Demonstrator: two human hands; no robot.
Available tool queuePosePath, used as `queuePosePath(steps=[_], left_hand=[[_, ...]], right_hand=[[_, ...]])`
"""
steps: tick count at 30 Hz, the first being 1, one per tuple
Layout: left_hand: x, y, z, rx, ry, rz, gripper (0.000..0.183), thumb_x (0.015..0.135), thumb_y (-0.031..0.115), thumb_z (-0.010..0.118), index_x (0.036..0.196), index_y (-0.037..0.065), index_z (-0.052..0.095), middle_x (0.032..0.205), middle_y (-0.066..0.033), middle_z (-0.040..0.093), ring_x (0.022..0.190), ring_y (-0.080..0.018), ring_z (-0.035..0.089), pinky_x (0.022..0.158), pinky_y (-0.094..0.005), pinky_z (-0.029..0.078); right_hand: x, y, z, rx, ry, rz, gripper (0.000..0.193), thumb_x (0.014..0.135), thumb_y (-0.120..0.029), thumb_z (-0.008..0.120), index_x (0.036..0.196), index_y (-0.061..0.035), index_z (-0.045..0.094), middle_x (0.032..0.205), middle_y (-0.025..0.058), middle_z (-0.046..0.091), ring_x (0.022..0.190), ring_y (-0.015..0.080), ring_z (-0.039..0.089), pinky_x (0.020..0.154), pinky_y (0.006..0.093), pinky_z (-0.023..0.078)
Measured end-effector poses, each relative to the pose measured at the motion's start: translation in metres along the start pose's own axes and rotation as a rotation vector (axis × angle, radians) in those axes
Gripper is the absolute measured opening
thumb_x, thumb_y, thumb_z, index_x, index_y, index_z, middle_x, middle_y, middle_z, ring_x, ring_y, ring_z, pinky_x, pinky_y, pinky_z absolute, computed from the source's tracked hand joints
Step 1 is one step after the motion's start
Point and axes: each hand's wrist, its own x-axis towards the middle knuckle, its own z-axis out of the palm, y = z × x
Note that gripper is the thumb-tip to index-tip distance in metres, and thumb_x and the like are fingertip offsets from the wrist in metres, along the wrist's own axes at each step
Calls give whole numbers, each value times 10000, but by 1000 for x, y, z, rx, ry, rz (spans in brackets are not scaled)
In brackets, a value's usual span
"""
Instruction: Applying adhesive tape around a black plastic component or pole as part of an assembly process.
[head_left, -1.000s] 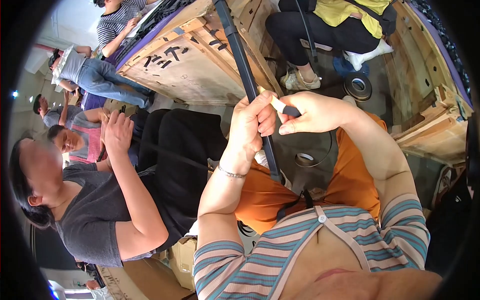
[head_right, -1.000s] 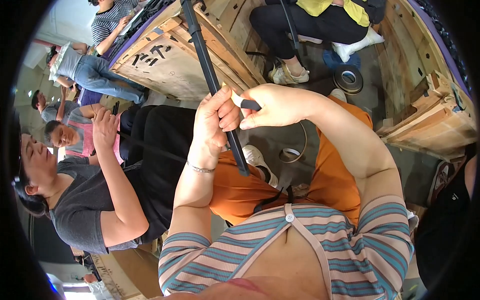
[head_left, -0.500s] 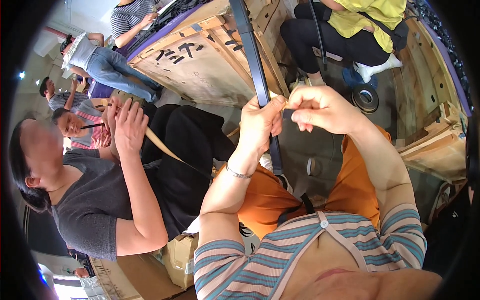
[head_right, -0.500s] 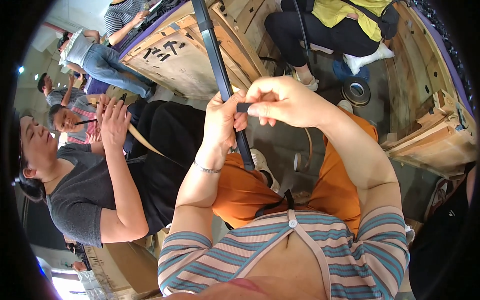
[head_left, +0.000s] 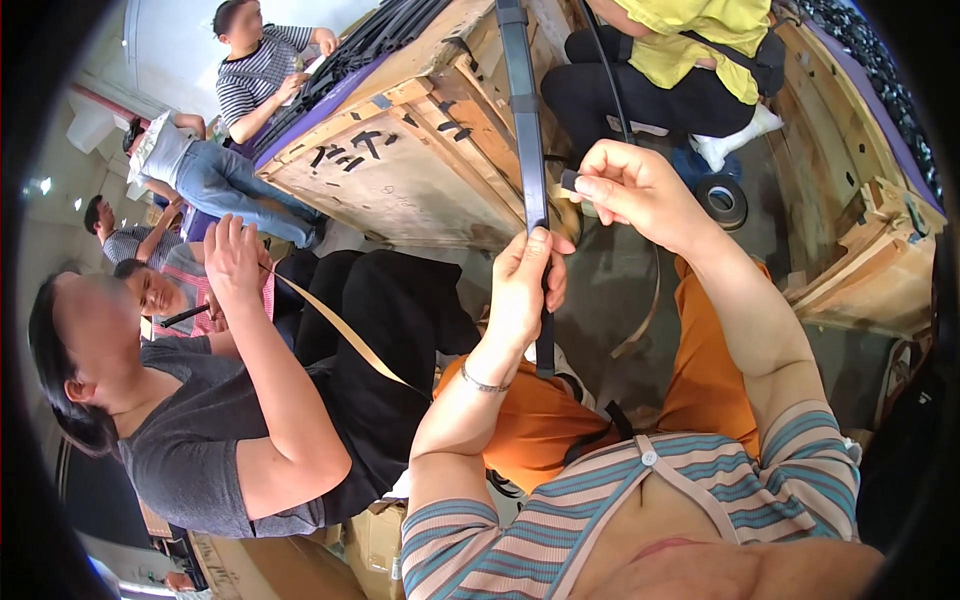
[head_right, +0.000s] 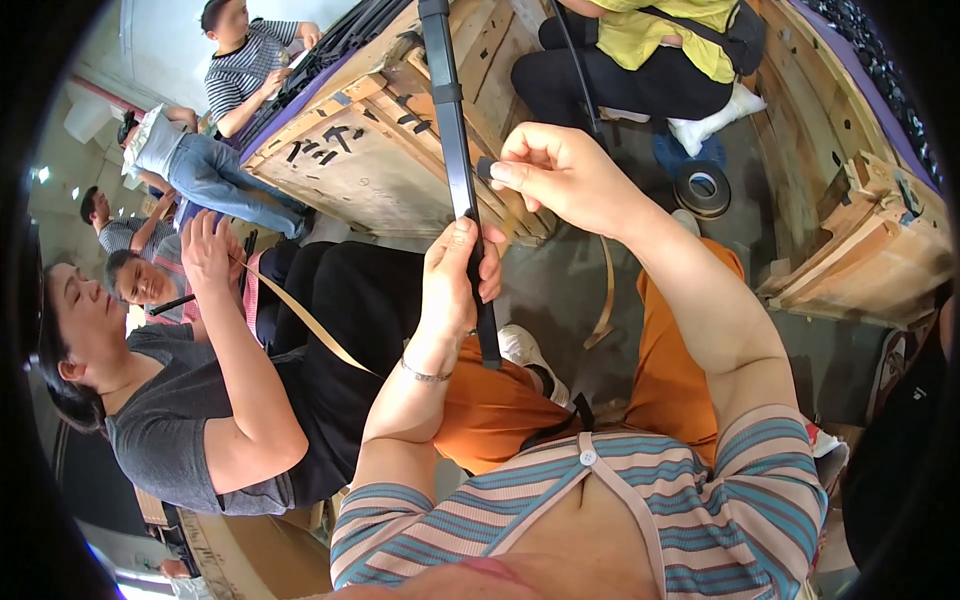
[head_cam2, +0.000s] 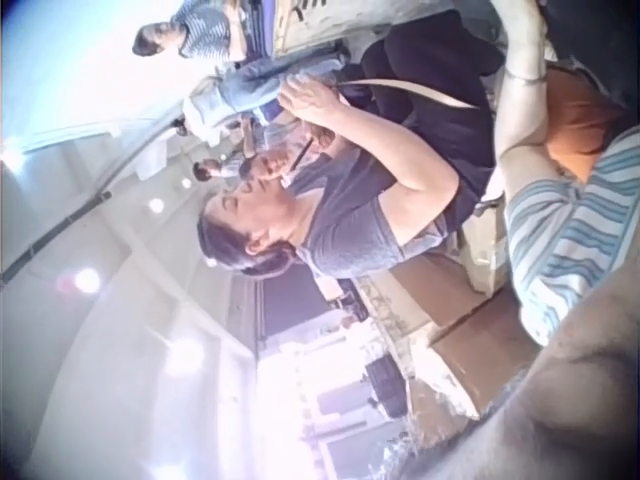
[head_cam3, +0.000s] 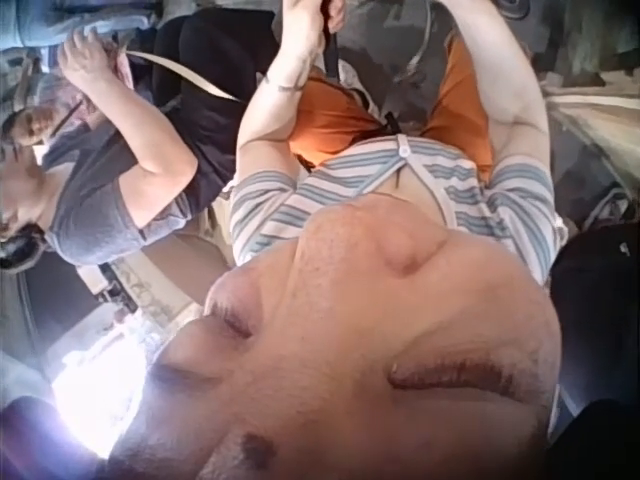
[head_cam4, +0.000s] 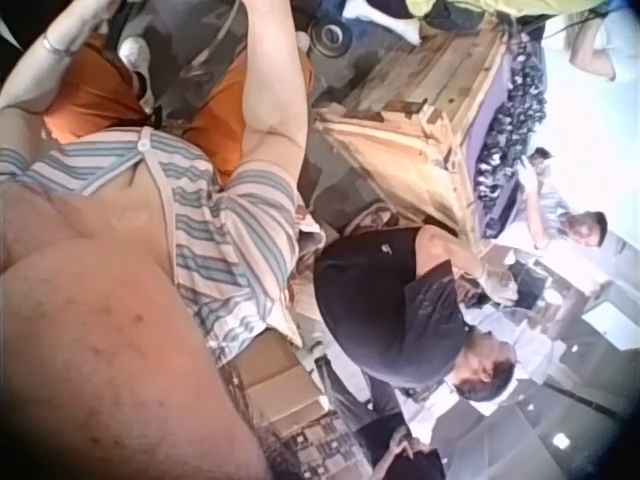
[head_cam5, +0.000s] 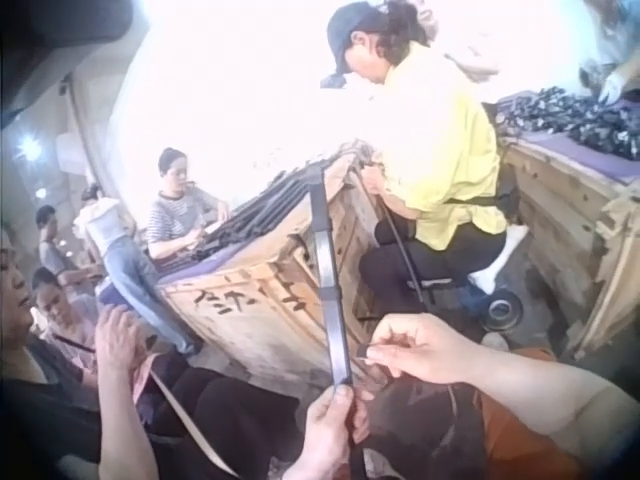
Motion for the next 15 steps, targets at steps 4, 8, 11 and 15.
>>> queuePosePath(steps=[4,8,11,15], left_hand=[[0,1,1,49,-8,-3,342,956,293,376,834,-3,497,509,-1,386,377,-69,327,359,-208,255],[1,-1,2,107,-45,-10,350,953,310,358,852,2,492,526,-25,395,387,-97,324,374,-225,262],[0,-2,3,123,-46,-9,354,953,313,356,848,2,489,522,-24,391,382,-97,319,370,-225,263],[-1,-4,4,102,-61,-10,356,951,322,358,844,9,488,518,-23,391,375,-97,315,365,-224,262]], right_hand=[[4,9,-1,-144,30,-52,179,852,-126,584,729,-32,493,658,-44,467,609,17,402,527,203,349],[5,16,-3,-188,10,-80,166,869,-135,570,774,-32,482,696,-40,469,642,22,409,560,194,356],[3,17,-5,-251,-1,-102,168,867,-129,573,768,-31,478,690,-43,454,657,25,404,573,198,360],[2,14,-3,-278,-4,-104,178,865,-123,574,755,-30,469,684,-43,443,648,27,395,572,198,360]])
